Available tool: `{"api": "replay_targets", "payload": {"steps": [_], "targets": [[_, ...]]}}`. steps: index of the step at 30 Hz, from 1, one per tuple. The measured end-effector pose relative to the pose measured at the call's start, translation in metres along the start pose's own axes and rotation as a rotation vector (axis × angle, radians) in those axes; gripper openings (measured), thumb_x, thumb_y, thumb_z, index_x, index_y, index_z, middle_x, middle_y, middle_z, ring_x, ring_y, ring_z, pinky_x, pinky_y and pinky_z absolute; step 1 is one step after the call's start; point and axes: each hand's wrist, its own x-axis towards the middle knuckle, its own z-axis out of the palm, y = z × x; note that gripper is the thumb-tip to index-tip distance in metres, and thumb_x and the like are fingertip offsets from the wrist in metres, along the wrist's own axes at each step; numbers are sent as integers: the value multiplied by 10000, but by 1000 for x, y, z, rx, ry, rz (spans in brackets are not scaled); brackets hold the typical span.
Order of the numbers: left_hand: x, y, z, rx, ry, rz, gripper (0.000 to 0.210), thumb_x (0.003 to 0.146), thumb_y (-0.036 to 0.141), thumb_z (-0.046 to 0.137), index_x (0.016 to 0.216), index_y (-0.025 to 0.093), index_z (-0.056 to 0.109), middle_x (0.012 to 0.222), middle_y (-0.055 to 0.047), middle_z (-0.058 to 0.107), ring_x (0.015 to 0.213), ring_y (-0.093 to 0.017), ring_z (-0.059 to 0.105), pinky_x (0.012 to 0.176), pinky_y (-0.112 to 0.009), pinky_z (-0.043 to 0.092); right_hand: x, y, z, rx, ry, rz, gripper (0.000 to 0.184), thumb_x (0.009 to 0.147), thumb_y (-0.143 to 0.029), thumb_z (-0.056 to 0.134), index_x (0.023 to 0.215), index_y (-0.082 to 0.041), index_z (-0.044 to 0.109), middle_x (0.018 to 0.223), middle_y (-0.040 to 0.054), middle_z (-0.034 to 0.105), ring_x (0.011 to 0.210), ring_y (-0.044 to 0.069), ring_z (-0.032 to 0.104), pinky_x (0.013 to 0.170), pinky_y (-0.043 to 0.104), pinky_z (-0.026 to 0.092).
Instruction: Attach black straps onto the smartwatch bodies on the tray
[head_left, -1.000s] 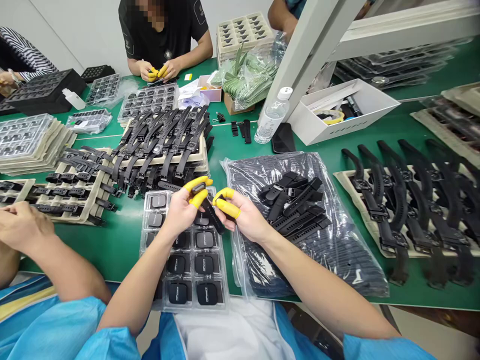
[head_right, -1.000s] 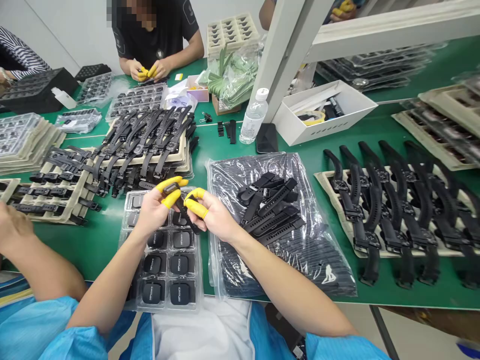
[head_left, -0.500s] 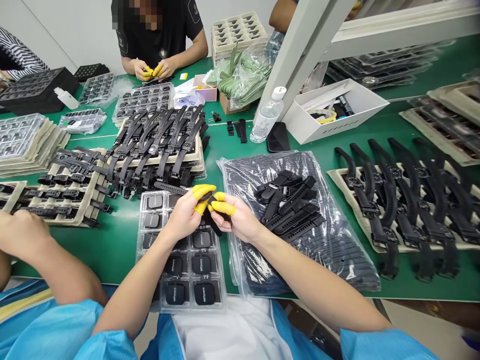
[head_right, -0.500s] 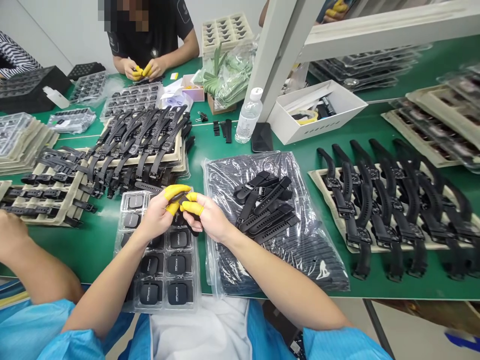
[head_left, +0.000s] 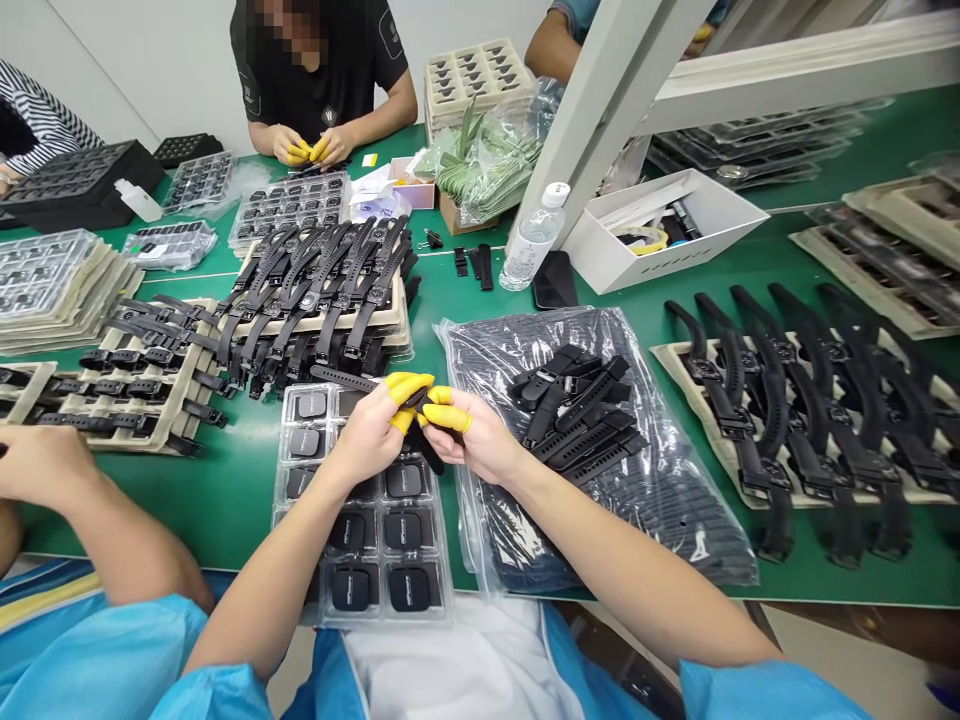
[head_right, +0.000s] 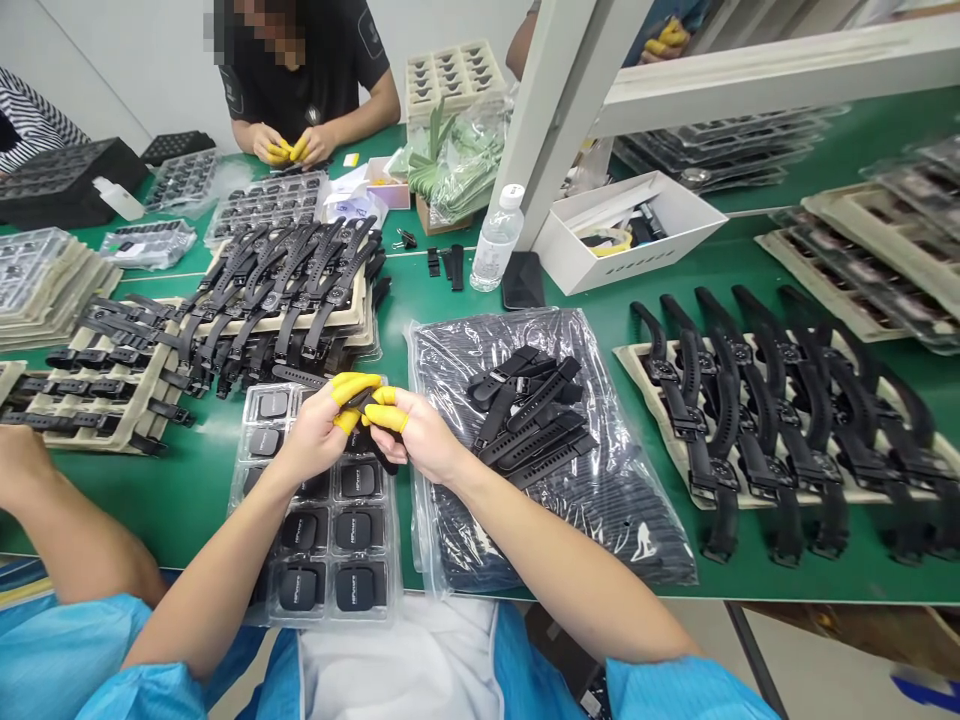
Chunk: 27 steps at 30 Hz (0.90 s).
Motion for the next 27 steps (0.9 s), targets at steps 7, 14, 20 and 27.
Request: {"api": "replay_targets", "payload": {"steps": [7, 14, 20, 27], "targets": [[0, 3, -2, 97, -50, 5, 519, 1037, 101, 407, 1533, 226, 494, 1378, -152, 590, 1295, -235, 600, 1114, -409, 535, 0, -1, -1, 103, 31, 17, 340, 794, -388, 811, 814, -215, 519, 483, -98, 478, 387, 46, 295, 370, 154, 222], [1, 6, -13, 142, -136, 82, 494, 1067, 209, 403, 1560, 199, 440, 1374, -167, 570, 1303, -267, 567, 1118, -460, 527, 0, -2, -2, 67, 46, 42, 352, 775, -405, 812, 805, -212, 519, 477, -104, 453, 395, 45, 287, 375, 155, 214], [3, 6, -10, 368, -184, 111, 426, 1030, 231, 487, 1443, 139, 537, 1280, -186, 618, 1193, -304, 610, 1024, -491, 576, 1, -1, -2, -9, 67, 103, 401, 746, -438, 828, 812, -217, 501, 481, -121, 422, 405, 38, 251, 380, 152, 181], [0, 5, -13, 115, -167, 47, 425, 1060, 212, 445, 1481, 205, 497, 1351, -152, 614, 1264, -253, 618, 1094, -446, 555, 0, -2, -2, -54, 45, 50, 411, 766, -489, 812, 819, -219, 507, 493, -115, 444, 406, 47, 265, 386, 172, 200]]}}
